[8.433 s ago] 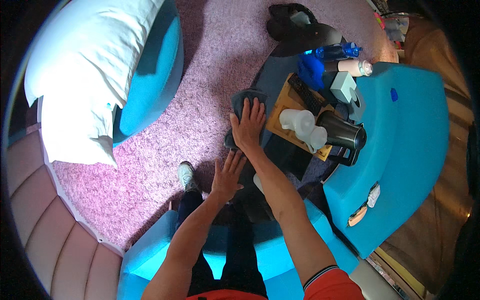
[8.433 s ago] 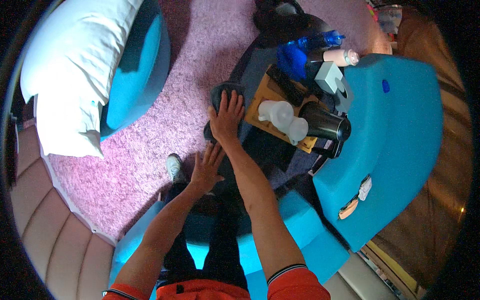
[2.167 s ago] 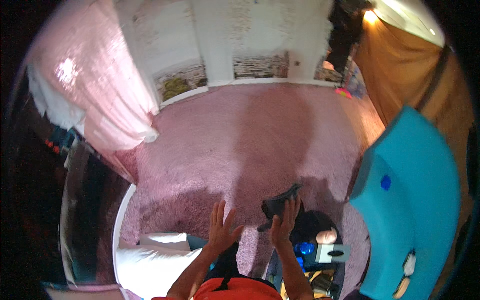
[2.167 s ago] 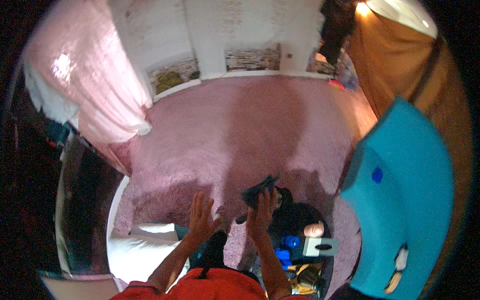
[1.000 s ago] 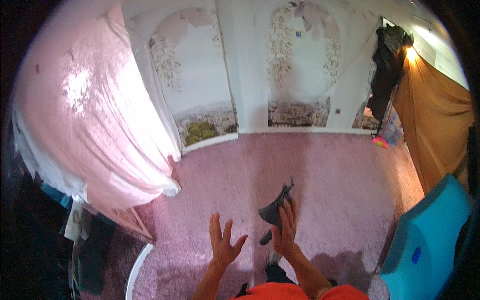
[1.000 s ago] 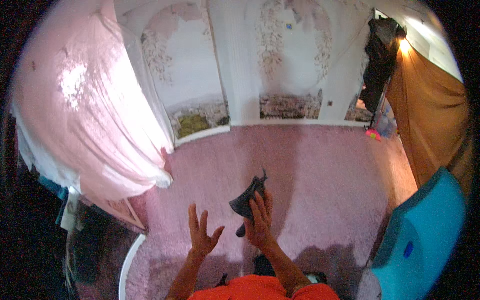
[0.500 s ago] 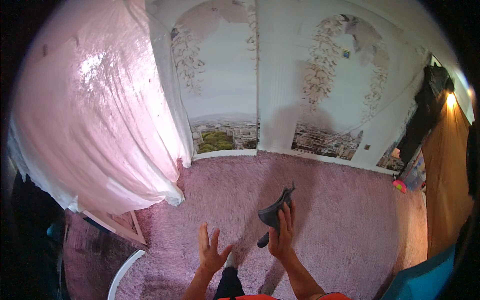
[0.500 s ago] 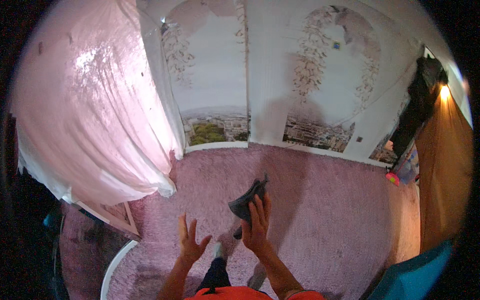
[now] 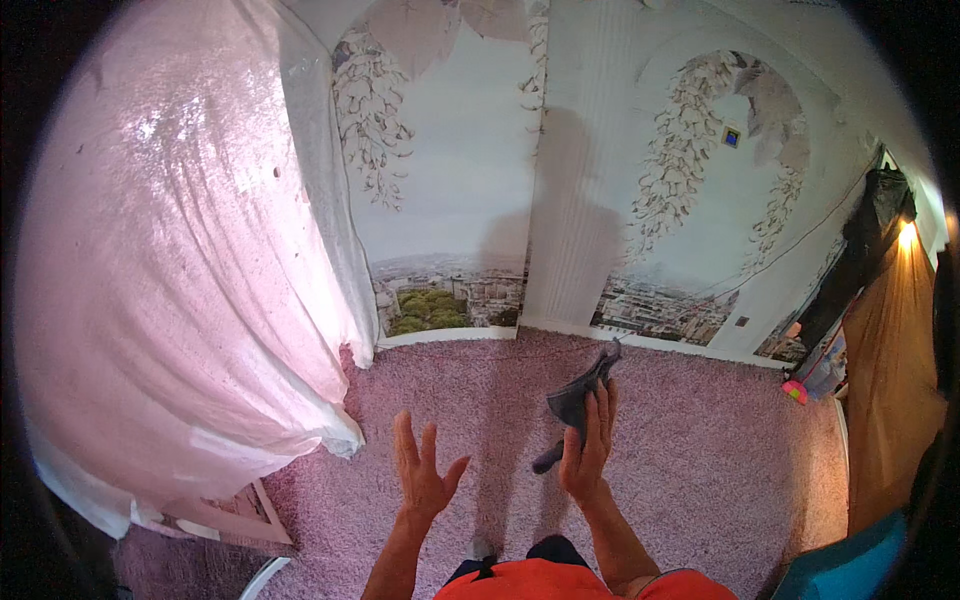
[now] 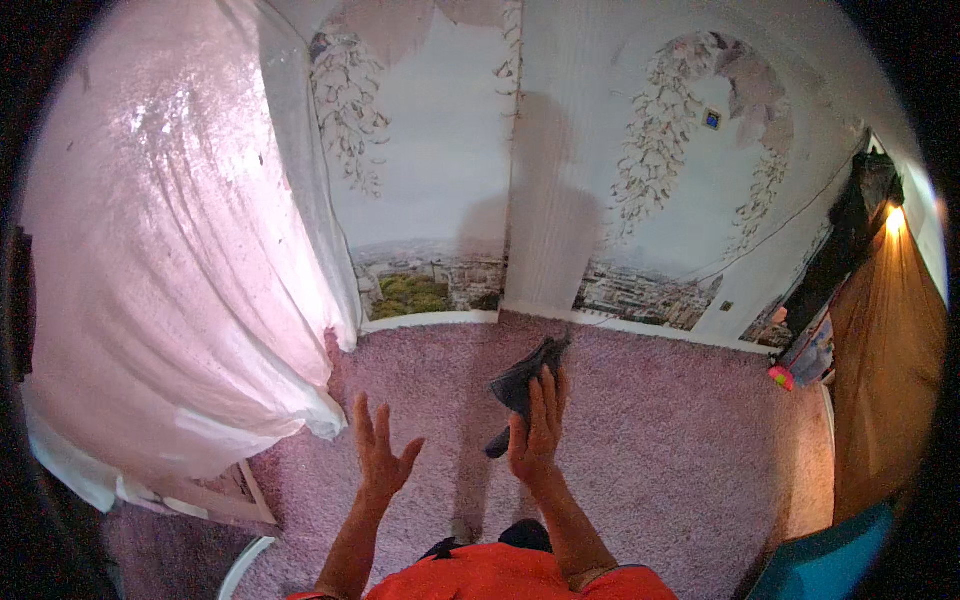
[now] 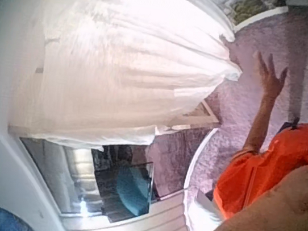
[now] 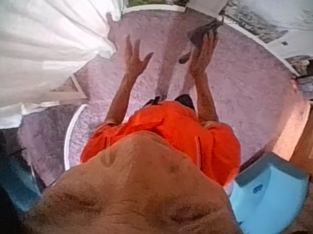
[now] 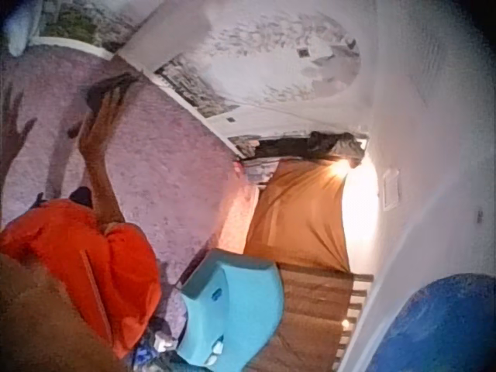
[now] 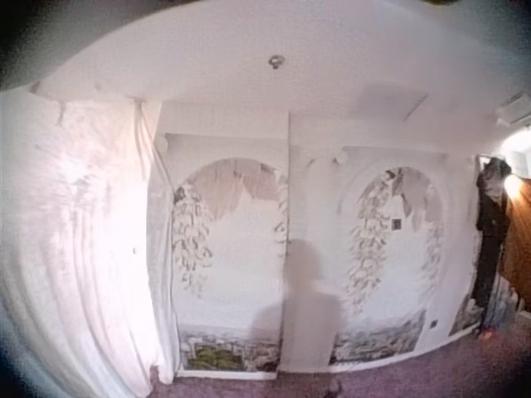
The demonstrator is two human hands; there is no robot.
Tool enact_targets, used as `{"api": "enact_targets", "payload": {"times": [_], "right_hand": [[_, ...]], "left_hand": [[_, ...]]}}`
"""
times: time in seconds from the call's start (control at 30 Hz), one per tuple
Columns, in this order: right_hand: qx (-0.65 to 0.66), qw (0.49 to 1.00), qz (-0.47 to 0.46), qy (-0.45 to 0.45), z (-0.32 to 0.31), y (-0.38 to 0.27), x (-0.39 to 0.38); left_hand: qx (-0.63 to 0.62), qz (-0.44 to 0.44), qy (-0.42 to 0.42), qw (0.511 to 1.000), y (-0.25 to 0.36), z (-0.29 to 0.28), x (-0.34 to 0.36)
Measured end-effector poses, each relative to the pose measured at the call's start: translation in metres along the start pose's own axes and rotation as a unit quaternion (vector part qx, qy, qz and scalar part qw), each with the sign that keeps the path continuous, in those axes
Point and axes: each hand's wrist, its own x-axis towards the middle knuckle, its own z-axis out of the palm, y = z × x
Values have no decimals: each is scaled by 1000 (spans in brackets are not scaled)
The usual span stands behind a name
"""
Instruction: The person wipes a round glass table with a cloth, moving items like a mug and tray aside to reach the surface. Then the person wipes a large wall mural with the same cloth, smoothing the surface in broad strokes.
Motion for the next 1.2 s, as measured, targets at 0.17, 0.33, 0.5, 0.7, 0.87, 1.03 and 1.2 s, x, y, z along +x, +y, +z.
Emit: {"api": "enact_targets", "payload": {"times": [0.17, 0.33, 0.5, 0.7, 0.87, 1.03, 1.2], "right_hand": [[6, 999, 4, -42, 57, 32, 31], [46, 998, 3, -35, 116, 82, 63], [74, 997, 5, -16, 168, 138, 128], [106, 994, -10, 36, 214, 209, 216], [116, 993, 17, 26, 242, 263, 253], [92, 996, -6, 16, 281, 304, 290], [80, 995, -25, 52, 334, 333, 338]], "left_hand": [[-21, -12, -13, 1000, -42, 37, 31], [8, -20, -24, 999, -78, 77, 75], [36, 31, 6, 999, -119, 114, 166], [70, 8, 6, 997, -141, 154, 256], [84, -2, -24, 996, -159, 203, 287], [93, 14, -30, 995, -190, 234, 345], [59, 38, -43, 997, -255, 286, 411]]}}
